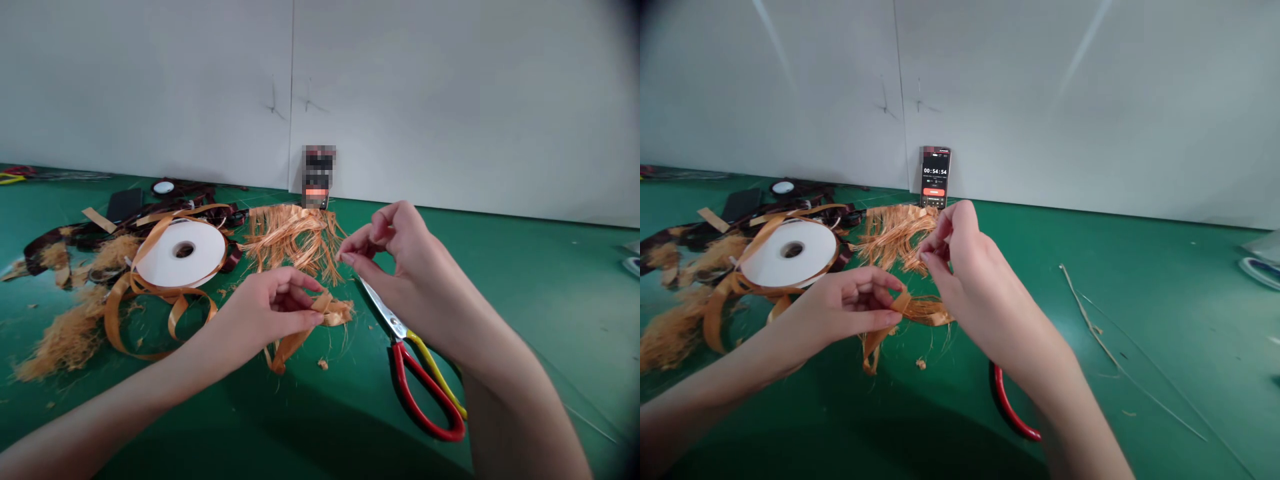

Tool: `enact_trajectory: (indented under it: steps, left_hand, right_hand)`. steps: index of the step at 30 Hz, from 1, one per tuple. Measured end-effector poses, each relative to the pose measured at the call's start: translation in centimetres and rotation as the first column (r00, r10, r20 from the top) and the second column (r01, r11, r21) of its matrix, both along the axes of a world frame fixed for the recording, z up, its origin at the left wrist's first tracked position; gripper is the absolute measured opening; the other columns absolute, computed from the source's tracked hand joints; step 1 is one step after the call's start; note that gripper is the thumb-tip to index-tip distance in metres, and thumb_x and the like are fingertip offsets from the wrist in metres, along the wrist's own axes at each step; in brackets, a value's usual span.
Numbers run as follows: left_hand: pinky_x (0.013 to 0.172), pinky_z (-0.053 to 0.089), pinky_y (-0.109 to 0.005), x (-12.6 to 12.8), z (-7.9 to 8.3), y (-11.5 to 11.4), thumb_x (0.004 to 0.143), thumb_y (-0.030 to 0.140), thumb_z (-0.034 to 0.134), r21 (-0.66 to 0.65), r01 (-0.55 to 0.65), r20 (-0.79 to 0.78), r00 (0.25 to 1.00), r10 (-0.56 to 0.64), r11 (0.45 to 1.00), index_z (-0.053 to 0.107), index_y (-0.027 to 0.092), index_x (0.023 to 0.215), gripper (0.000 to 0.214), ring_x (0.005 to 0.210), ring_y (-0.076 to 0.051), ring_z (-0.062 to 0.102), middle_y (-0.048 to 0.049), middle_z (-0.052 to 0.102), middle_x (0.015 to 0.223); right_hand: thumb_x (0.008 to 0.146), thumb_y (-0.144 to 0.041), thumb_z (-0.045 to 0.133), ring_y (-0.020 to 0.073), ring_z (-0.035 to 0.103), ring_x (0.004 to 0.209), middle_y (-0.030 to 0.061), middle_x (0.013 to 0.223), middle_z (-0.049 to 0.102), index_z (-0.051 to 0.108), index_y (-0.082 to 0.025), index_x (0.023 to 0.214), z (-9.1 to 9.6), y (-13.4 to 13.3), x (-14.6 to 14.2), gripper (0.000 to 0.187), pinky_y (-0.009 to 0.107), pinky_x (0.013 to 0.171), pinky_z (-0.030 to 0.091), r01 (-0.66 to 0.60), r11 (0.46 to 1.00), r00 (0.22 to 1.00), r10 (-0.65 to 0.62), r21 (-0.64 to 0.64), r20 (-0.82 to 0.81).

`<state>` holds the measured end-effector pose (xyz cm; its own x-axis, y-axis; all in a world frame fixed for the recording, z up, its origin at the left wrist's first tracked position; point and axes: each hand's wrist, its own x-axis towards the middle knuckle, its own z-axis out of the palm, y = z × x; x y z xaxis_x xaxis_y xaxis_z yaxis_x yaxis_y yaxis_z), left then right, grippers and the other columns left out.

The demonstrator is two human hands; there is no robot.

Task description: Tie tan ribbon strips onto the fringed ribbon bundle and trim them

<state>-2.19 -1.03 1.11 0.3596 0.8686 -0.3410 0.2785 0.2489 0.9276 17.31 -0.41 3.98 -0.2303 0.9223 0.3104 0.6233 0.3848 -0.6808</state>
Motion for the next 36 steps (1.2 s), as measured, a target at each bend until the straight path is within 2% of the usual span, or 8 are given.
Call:
enact_trajectory:
  steps: [4,8,12,16,21,29,33,36]
  left_hand:
    - [0.073,0.054,-0.029,-0.1,-0.1,0.0,0.072,0.031,0.077,0.016,-0.002,-0.002,1.0,0.002,1.0,0.064,0.021,0.098,0.03,0.076,-0.016,0.066,0.0006,0.067,0.082]
    - [0.074,0.054,-0.028,-0.1,-0.3,0.1,0.073,0.03,0.076,0.022,0.01,0.006,1.0,-0.01,1.0,0.065,0.021,0.097,0.028,0.079,-0.016,0.067,0.0,0.068,0.084]
    - [0.074,0.054,-0.029,-0.1,-0.4,0.2,0.072,0.034,0.077,0.041,0.028,0.003,1.0,-0.028,0.999,0.066,0.021,0.098,0.03,0.08,-0.018,0.068,-0.0013,0.071,0.085]
    - [0.074,0.055,-0.029,-0.4,-0.4,0.3,0.072,0.034,0.077,0.073,0.065,-0.017,0.998,-0.064,0.995,0.068,0.022,0.096,0.028,0.081,-0.019,0.069,-0.0015,0.072,0.084]
    - [0.076,0.055,-0.03,-0.7,0.0,0.2,0.073,0.035,0.076,0.101,0.082,-0.065,0.995,-0.076,0.991,0.07,0.022,0.093,0.025,0.081,-0.019,0.069,-0.0013,0.071,0.082]
    - [0.073,0.054,-0.032,-1.4,0.6,-0.7,0.068,0.03,0.078,0.113,0.096,-0.134,0.988,-0.08,0.989,0.072,0.019,0.091,0.026,0.077,-0.02,0.069,-0.0024,0.072,0.078]
    - [0.074,0.054,-0.032,-2.1,0.6,-0.8,0.068,0.03,0.079,0.124,0.072,-0.107,0.993,-0.058,0.99,0.071,0.019,0.092,0.027,0.076,-0.019,0.069,-0.0011,0.072,0.077]
    - [0.077,0.054,-0.032,-2.4,0.7,-0.9,0.07,0.03,0.078,0.122,0.067,-0.088,0.995,-0.056,0.99,0.07,0.019,0.092,0.026,0.079,-0.019,0.069,-0.0008,0.071,0.078]
  right_hand:
    - [0.089,-0.015,0.055,0.0143,0.061,0.088,-0.0008,0.088,0.058,0.03,-0.027,0.083,0.0,0.3,0.0,0.028,0.03,0.077,0.051,-0.046,0.998,0.978,0.036,-0.044,-0.206]
    - [0.092,-0.014,0.051,0.0129,0.066,0.094,-0.0034,0.09,0.055,0.031,-0.026,0.082,0.3,0.4,0.0,0.026,0.032,0.086,0.055,-0.26,0.948,0.844,0.132,-0.182,-0.52]
    - [0.093,-0.012,0.051,0.0087,0.07,0.072,-0.0056,0.087,0.056,0.03,-0.025,0.078,0.6,0.6,0.0,0.029,0.028,0.072,0.058,-0.376,0.891,0.772,0.15,-0.254,-0.617]
    - [0.092,-0.007,0.051,0.003,0.062,0.058,-0.0067,0.083,0.057,0.028,-0.024,0.077,0.5,0.9,-0.1,0.033,0.022,0.061,0.053,-0.339,0.912,0.784,0.137,-0.233,-0.605]
    - [0.092,-0.004,0.048,0.0014,0.055,0.055,-0.0048,0.085,0.057,0.029,-0.024,0.077,0.0,1.1,-0.6,0.031,0.022,0.057,0.046,-0.245,0.943,0.83,0.086,-0.223,-0.552]
    - [0.092,-0.007,0.045,0.0062,0.046,0.062,-0.0005,0.089,0.056,0.028,-0.025,0.078,-1.4,0.8,-0.7,0.028,0.025,0.055,0.039,-0.184,0.968,0.886,0.088,-0.171,-0.456]
    - [0.098,-0.025,0.044,0.0098,0.046,0.07,0.0024,0.096,0.054,0.044,-0.022,0.096,-1.5,-0.4,-0.5,0.004,0.027,0.062,0.041,-0.203,0.96,0.953,0.148,-0.195,-0.264]
    - [0.098,-0.045,0.043,0.0112,0.045,0.068,0.0018,0.092,0.056,0.053,-0.022,0.11,-1.1,-1.5,-0.3,0.028,0.027,0.061,0.039,-0.232,0.92,0.972,0.202,-0.317,-0.123]
